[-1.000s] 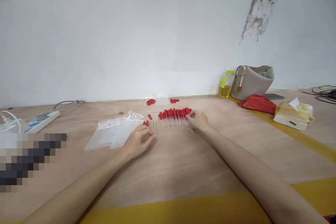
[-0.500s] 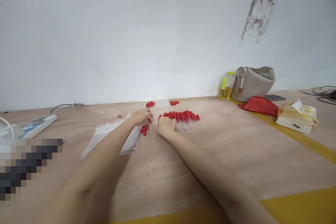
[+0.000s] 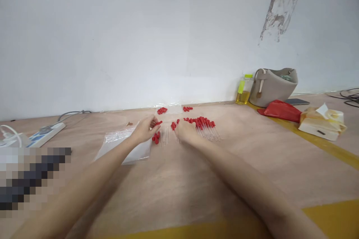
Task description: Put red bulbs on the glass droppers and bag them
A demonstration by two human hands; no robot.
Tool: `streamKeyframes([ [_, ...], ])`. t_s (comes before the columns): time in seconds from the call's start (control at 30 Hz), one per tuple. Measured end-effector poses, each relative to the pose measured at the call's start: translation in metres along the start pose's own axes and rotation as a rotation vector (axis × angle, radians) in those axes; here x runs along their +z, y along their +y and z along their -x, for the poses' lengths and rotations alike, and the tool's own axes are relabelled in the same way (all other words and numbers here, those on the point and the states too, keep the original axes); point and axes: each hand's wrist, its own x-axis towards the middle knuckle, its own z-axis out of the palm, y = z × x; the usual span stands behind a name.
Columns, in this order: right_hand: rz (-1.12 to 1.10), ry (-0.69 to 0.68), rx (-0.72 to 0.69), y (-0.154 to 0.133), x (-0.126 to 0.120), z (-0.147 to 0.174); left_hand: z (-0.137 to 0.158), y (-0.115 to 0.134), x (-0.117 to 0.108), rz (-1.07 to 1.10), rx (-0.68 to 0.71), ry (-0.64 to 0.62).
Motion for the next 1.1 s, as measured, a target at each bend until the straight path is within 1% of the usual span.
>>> streamKeyframes([
  [0.07,-0.010,0.024,0.007,0.022,-0.010,0.013,0.025,0.021,0.002,0.207,-0.035,0.085],
  [0.13,-0.034,0.051,-0.031,0.044,-0.016,0.026,0.046,0.041,0.006,0.322,-0.038,0.064],
  [0.2,-0.128,0.121,-0.137,0.061,-0.018,0.038,0.060,0.057,0.011,0.363,-0.038,0.004],
  [0.27,-0.228,0.193,-0.234,0.070,-0.016,0.051,0.065,0.066,0.018,0.386,-0.062,-0.008],
  [0.37,-0.356,0.282,-0.306,0.067,-0.008,0.070,0.068,0.070,0.029,0.422,-0.089,0.039],
  [0.47,-0.411,0.298,-0.327,0.057,0.001,0.087,0.070,0.069,0.035,0.451,-0.085,0.044],
  [0.63,-0.359,0.249,-0.354,0.046,0.010,0.100,0.074,0.070,0.037,0.462,-0.054,0.016],
  [0.8,-0.330,0.202,-0.383,0.044,0.011,0.103,0.072,0.070,0.035,0.480,-0.043,0.006],
  [0.97,-0.339,0.151,-0.407,0.046,0.011,0.101,0.074,0.070,0.034,0.513,0.003,0.011],
  [1.1,-0.315,0.084,-0.406,0.050,0.007,0.096,0.076,0.070,0.034,0.519,0.030,-0.060],
])
